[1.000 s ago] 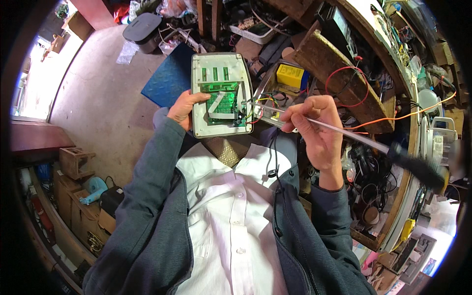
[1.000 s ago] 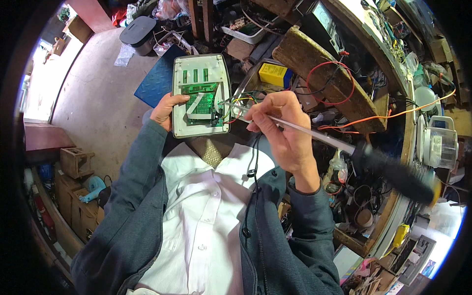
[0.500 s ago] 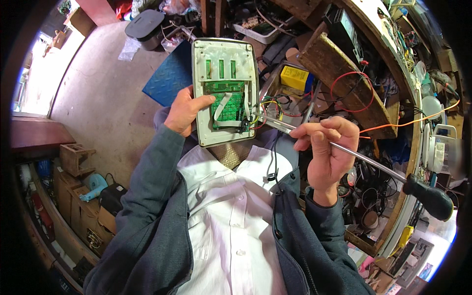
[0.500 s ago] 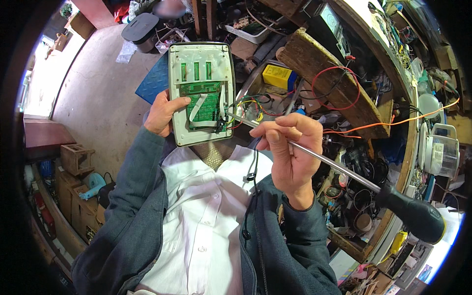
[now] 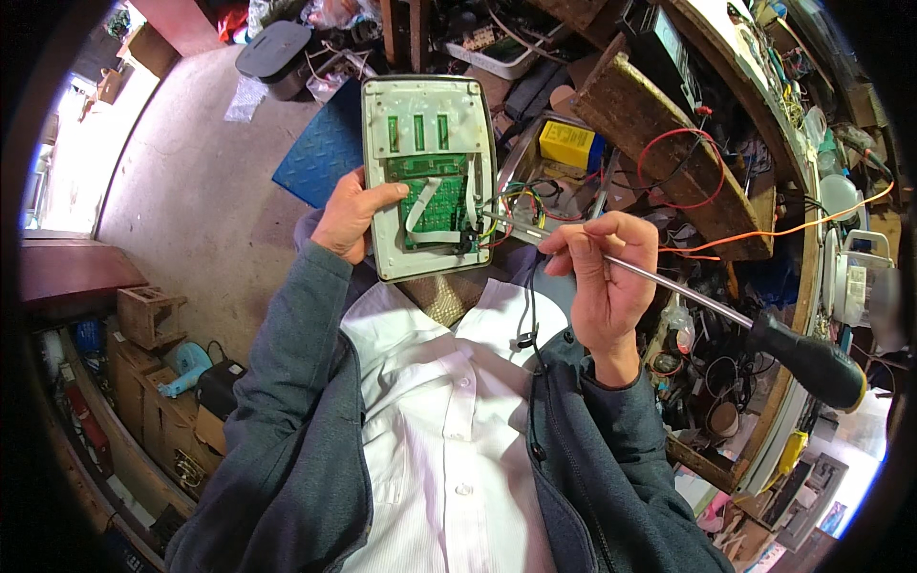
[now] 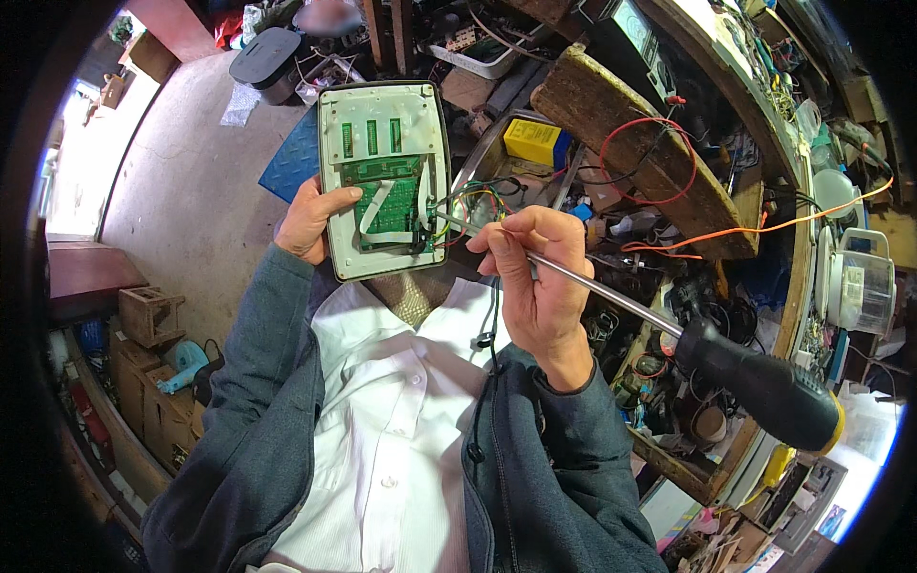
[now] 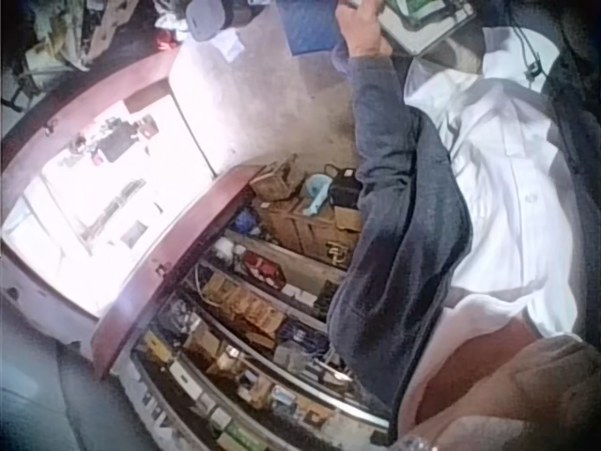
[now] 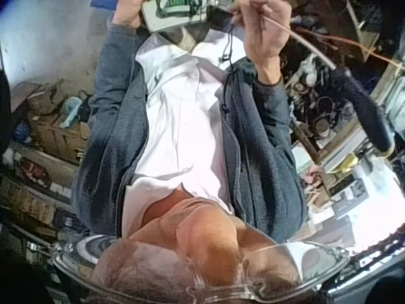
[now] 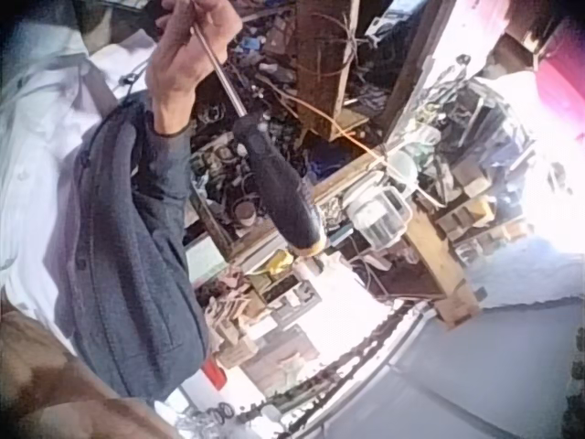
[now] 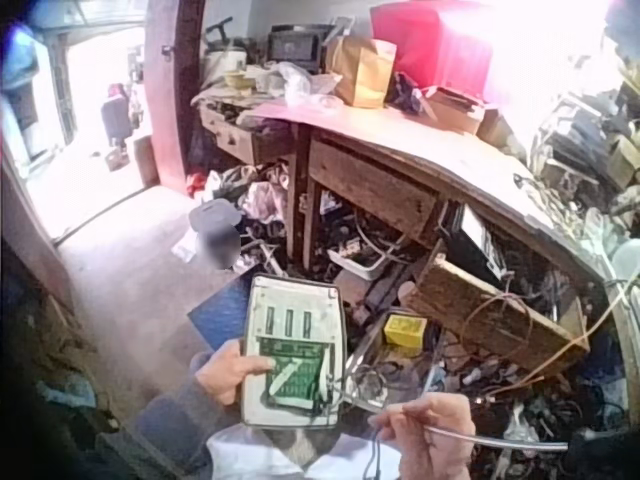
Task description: The person sits on the floor and uses a soldering iron to work on wires inside a small electronic device. They then use a multimeter to test connections on the circuit board and a screwdriver to adjust components.
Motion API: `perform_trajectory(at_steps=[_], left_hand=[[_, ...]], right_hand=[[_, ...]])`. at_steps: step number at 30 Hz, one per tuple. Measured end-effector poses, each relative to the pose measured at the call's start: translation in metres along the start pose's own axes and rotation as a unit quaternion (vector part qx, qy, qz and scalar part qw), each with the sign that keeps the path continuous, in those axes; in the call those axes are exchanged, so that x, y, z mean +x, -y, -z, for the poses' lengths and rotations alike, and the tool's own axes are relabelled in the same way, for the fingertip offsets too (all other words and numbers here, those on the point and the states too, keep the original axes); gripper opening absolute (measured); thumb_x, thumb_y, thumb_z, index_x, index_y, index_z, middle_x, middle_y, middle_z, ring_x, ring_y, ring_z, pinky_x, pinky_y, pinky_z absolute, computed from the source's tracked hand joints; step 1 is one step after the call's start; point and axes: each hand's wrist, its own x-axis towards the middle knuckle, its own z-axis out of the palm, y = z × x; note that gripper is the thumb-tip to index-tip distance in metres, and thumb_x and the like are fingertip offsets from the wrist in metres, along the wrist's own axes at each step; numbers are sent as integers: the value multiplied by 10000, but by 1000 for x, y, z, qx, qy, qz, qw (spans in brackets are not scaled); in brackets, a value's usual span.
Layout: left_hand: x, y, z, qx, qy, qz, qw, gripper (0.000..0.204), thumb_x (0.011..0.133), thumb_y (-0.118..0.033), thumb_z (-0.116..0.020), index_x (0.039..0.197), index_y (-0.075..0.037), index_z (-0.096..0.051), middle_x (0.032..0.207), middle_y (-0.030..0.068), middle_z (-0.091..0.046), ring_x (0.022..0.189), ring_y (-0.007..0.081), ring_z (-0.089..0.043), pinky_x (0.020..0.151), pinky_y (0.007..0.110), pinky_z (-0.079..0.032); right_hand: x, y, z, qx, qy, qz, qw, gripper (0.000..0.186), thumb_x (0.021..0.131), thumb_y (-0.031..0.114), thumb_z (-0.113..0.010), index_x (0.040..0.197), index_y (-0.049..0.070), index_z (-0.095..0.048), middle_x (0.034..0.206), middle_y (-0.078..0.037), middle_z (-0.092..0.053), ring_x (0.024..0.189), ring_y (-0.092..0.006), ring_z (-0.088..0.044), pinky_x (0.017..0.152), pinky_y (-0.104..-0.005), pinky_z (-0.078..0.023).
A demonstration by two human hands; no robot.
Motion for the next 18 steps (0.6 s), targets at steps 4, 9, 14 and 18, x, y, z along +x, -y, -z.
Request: perform_trajectory(at_steps=[4, 9, 14, 18], left_hand=[[4, 6, 7, 6, 2, 2, 1000, 395, 945, -38, -673, 1328, 36, -606, 1235, 135, -723, 1047, 209, -724, 951, 380, -595], [0, 1, 0, -2, -11, 13, 1000, 379, 922, -51, -698, 1287, 31, -639, 1190, 111, -729, 1025, 190, -701, 951, 361, -567], [0, 1, 1, -7, -11, 19, 1000, 363, 910, -54, -709, 1260, 29, -656, 1166, 99, -730, 1016, 184, -691, 952, 355, -553], [2, 5, 4, -10, -5, 14, 1000, 370, 937, -36, -675, 1297, 37, -625, 1206, 124, -727, 1038, 199, -714, 948, 371, -582]], right_hand=[[1, -3, -2, -10, 4, -3, 1000, 200, 1059, 25, -608, 1195, -5, -464, 901, -152, -726, 697, -114, -659, 637, -244, -569], [2, -3, -3, -14, 6, 0, 1000, 202, 1057, 28, -614, 1187, -10, -463, 894, -147, -730, 685, -109, -655, 626, -240, -563], [2, -5, -1, -24, 9, 6, 1000, 207, 1057, 31, -616, 1188, -14, -462, 892, -148, -732, 689, -109, -659, 622, -234, -559], [2, -6, -1, -22, 4, 3, 1000, 212, 1057, 35, -618, 1193, -16, -463, 895, -149, -733, 690, -110, -660, 618, -233, -557]])
